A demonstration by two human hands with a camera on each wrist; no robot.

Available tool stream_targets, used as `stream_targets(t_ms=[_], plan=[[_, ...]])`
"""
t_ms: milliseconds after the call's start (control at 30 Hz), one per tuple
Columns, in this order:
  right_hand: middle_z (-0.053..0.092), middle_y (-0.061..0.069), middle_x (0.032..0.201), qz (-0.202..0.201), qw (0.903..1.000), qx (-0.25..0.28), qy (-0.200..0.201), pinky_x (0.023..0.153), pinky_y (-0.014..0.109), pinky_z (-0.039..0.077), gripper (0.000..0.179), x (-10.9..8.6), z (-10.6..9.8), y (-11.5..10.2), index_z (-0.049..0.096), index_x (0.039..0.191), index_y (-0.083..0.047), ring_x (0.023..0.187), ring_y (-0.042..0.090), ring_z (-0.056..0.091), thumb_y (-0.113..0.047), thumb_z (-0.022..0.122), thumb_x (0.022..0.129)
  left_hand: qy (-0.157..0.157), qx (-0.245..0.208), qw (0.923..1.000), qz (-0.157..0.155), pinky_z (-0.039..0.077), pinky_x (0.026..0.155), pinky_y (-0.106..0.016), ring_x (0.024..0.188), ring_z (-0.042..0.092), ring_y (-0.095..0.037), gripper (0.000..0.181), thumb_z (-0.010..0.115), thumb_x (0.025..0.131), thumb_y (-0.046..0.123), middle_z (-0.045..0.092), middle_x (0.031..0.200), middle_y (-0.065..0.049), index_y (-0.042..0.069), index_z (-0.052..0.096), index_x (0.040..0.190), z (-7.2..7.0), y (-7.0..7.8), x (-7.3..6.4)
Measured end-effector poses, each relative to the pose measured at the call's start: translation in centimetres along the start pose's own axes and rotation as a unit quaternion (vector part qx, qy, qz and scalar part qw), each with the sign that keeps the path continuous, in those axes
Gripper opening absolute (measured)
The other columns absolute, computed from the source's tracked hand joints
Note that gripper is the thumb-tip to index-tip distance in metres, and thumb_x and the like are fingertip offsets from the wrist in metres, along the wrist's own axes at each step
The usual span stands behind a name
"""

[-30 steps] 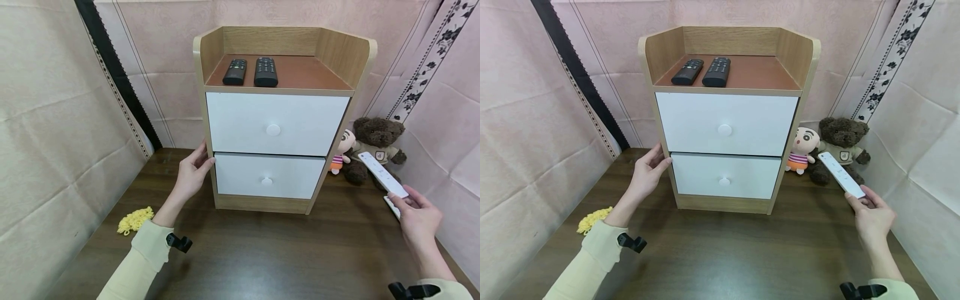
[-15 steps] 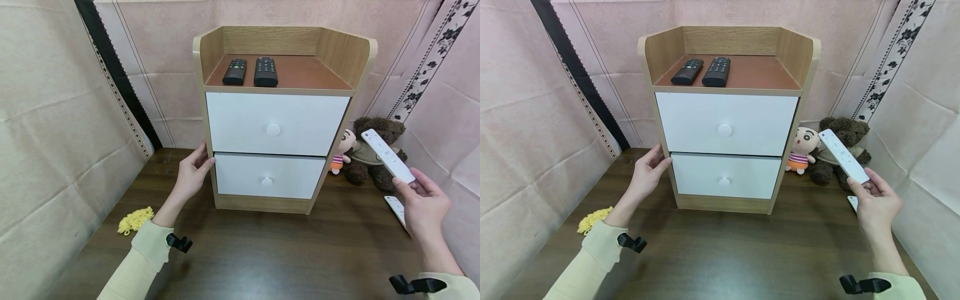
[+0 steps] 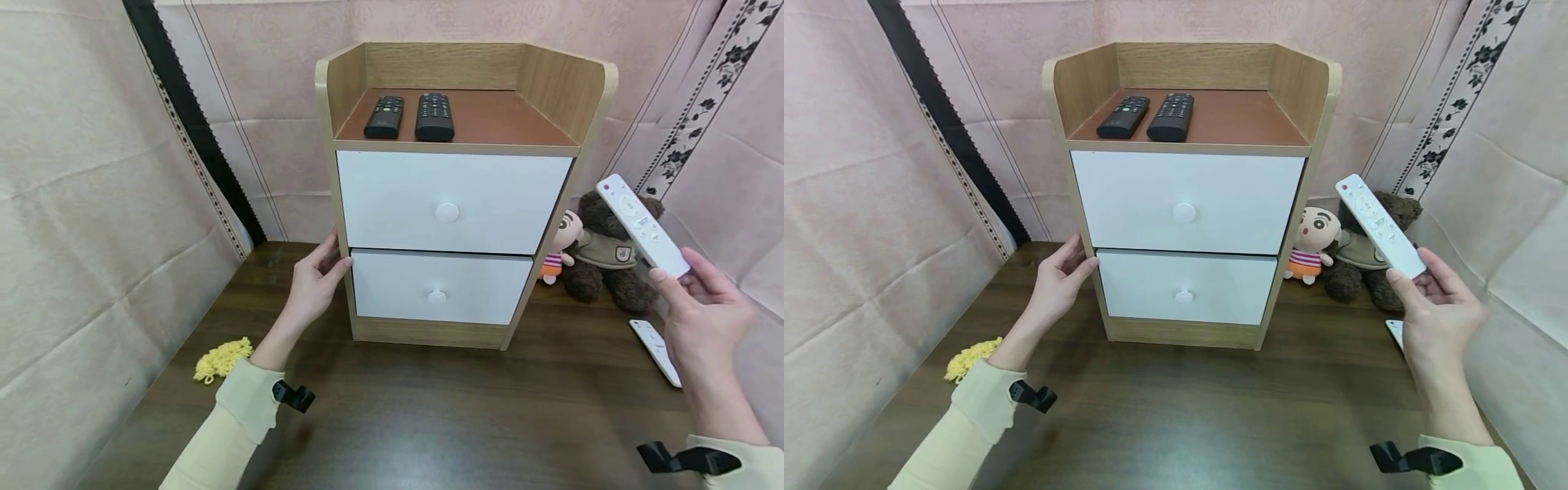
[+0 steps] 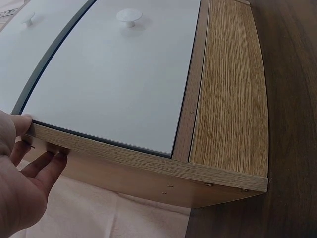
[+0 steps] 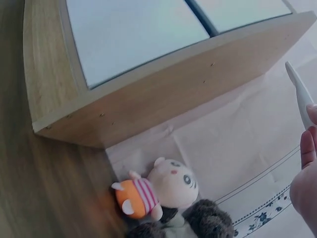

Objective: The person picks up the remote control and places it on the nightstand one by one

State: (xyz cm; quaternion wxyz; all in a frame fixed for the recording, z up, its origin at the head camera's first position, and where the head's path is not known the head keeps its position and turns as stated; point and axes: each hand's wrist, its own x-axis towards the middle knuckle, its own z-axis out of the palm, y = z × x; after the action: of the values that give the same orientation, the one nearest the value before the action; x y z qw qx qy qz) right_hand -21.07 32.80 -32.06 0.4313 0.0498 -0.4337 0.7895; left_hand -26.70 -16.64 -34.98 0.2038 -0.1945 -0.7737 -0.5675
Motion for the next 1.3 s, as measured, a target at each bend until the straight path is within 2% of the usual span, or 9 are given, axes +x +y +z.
stream_targets(t_ms=[233, 333, 400, 633, 900, 1100, 1300], plan=[[0.069, 0.026, 0.077, -0.019, 0.9933, 0.112, -0.021, 0.061, 0.024, 0.059, 0.049, -0.3, 1.6, -0.7, 0.06, 0.116, 0.028, 0.065, 0.024, 0.065, 0.045, 0.059, 0.07, -0.003, -0.003, 1.0, -0.003, 0.051, 0.101, -0.041, 0.132, 0.056, -0.027, 0.061, 0.065, 0.103, 0.012, 0.049, 0.153, -0.011, 0.01, 0.038, 0.158, 0.0, 0.0, 0.0], [0.07, 0.029, 0.084, -0.031, 0.99, 0.135, -0.028, 0.061, 0.025, 0.059, 0.05, -0.6, 2.2, -1.1, 0.059, 0.116, 0.029, 0.068, 0.027, 0.067, 0.046, 0.058, 0.068, -0.003, -0.002, 1.0, -0.002, 0.051, 0.102, -0.042, 0.132, 0.056, -0.028, 0.061, 0.065, 0.103, 0.012, 0.049, 0.152, -0.011, 0.01, 0.038, 0.158, 0.0, 0.0, 0.0], [0.071, 0.031, 0.088, -0.044, 0.9899, 0.131, -0.035, 0.061, 0.025, 0.059, 0.05, -0.8, 2.5, -1.3, 0.058, 0.116, 0.03, 0.07, 0.027, 0.068, 0.045, 0.059, 0.069, -0.002, -0.002, 1.0, -0.001, 0.05, 0.102, -0.042, 0.132, 0.056, -0.028, 0.061, 0.065, 0.103, 0.012, 0.049, 0.152, -0.011, 0.01, 0.039, 0.158, -0.1, 0.0, 0.0], [0.069, 0.036, 0.093, -0.038, 0.9809, 0.186, -0.039, 0.06, 0.028, 0.058, 0.053, -1.5, 3.8, -2.0, 0.056, 0.117, 0.031, 0.074, 0.033, 0.066, 0.045, 0.063, 0.066, 0.0, -0.002, 1.0, -0.004, 0.05, 0.102, -0.042, 0.132, 0.056, -0.028, 0.061, 0.065, 0.103, 0.012, 0.049, 0.152, -0.011, 0.01, 0.039, 0.158, -0.1, 0.0, 0.0], [0.068, 0.038, 0.1, -0.046, 0.9783, 0.193, -0.059, 0.075, 0.034, 0.062, 0.054, -2.3, 5.2, -2.2, 0.056, 0.116, 0.032, 0.086, 0.037, 0.069, 0.044, 0.065, 0.064, -0.002, -0.006, 1.0, -0.002, 0.051, 0.101, -0.041, 0.131, 0.056, -0.027, 0.061, 0.065, 0.103, 0.011, 0.049, 0.152, -0.011, 0.01, 0.039, 0.158, 0.0, 0.0, 0.1], [0.066, 0.038, 0.108, -0.034, 0.9771, 0.187, -0.096, 0.08, 0.035, 0.061, 0.056, -2.7, 6.5, -2.0, 0.055, 0.12, 0.031, 0.093, 0.039, 0.068, 0.045, 0.062, 0.066, 0.0, -0.007, 1.0, -0.004, 0.05, 0.102, -0.04, 0.133, 0.055, -0.027, 0.061, 0.065, 0.103, 0.011, 0.048, 0.153, -0.011, 0.009, 0.038, 0.158, 0.0, 0.1, 0.0], [0.067, 0.035, 0.11, -0.043, 0.984, 0.132, -0.112, 0.084, 0.032, 0.06, 0.054, -3.1, 8.1, -2.0, 0.056, 0.122, 0.029, 0.094, 0.035, 0.068, 0.043, 0.063, 0.069, -0.003, -0.006, 1.0, -0.004, 0.05, 0.102, -0.039, 0.134, 0.054, -0.027, 0.061, 0.064, 0.103, 0.011, 0.046, 0.154, -0.011, 0.008, 0.037, 0.158, 0.0, 0.1, 0.0]])
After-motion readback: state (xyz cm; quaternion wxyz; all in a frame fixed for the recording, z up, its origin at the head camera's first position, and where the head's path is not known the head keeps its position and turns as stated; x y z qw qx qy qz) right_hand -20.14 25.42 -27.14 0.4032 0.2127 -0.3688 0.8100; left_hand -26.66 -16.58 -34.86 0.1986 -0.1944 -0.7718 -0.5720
